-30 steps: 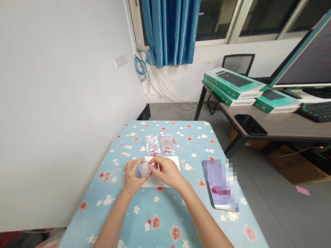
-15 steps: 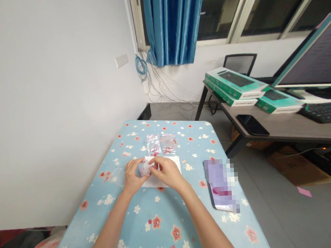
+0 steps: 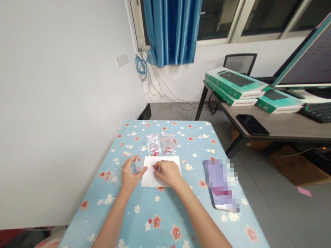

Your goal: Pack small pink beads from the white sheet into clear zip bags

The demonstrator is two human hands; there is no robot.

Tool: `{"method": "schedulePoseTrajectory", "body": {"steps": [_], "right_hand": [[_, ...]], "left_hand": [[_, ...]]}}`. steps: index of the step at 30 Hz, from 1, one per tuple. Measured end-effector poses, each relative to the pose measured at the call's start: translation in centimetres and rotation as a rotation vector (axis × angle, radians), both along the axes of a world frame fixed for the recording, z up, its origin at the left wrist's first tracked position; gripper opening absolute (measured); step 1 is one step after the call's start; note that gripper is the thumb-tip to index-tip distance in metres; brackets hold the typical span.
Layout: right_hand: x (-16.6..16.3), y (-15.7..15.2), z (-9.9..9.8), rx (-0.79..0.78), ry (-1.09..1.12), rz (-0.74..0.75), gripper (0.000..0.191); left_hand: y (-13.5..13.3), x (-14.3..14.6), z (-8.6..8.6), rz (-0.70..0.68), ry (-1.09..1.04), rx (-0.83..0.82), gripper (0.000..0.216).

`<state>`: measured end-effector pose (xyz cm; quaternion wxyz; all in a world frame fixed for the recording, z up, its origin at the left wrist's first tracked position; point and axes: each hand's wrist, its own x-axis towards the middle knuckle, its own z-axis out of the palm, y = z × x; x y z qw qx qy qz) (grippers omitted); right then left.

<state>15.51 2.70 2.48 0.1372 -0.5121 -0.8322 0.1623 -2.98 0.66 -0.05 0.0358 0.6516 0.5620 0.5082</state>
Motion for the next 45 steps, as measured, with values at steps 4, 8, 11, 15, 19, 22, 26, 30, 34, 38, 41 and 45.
{"method": "schedulePoseTrajectory", "body": {"steps": [4,8,11,15,19,22,26,30,34,38,41,45], "right_hand": [[-0.1,0.0,-0.3,0.009,-0.056,-0.021,0.013],[-0.2,0.0,-0.5,0.012,-0.038,-0.009,0.012],[-0.1,0.0,-0.5,0.008,0.002,-0.010,0.011],[0.6,0.4,0.3,-0.004,0.155,-0.043,0.011],[1.4,0.4,1.9,-0.015,0.390,-0.055,0.011],[1.5,0.0,3.3,-0.022,0.511,-0.014,0.010],[0.9,-0.7,4.3,-0.038,0.540,0.057,0.010],[0.2,-1.1,4.5,-0.042,0.516,0.086,0.013],[-0.2,-1.3,4.3,-0.037,0.500,0.091,0.014],[-0.4,-1.2,4.0,-0.050,0.501,0.112,0.015],[-0.2,-1.1,3.8,-0.059,0.522,0.108,0.014],[0.3,-0.8,3.7,-0.076,0.599,0.085,0.014]], "left_hand": [[0.0,0.1,0.0,0.003,-0.006,-0.008,0.045],[0.0,0.1,-0.1,-0.006,-0.004,-0.016,0.046],[0.0,0.1,-0.1,-0.007,-0.002,-0.018,0.045],[-0.1,0.3,-0.1,-0.011,0.014,-0.030,0.046],[-0.4,0.7,0.1,-0.059,0.094,-0.024,0.046],[-0.7,1.0,0.2,-0.109,0.147,-0.024,0.047],[-0.8,1.1,0.3,-0.119,0.159,-0.031,0.048],[-0.8,1.0,0.2,-0.123,0.163,-0.036,0.046],[-0.7,0.9,-0.1,-0.140,0.167,-0.054,0.048],[-0.7,0.8,-0.2,-0.142,0.165,-0.079,0.048],[-0.8,0.9,0.0,-0.139,0.135,-0.074,0.047],[-0.7,1.0,0.3,-0.180,-0.042,-0.151,0.045]]}}
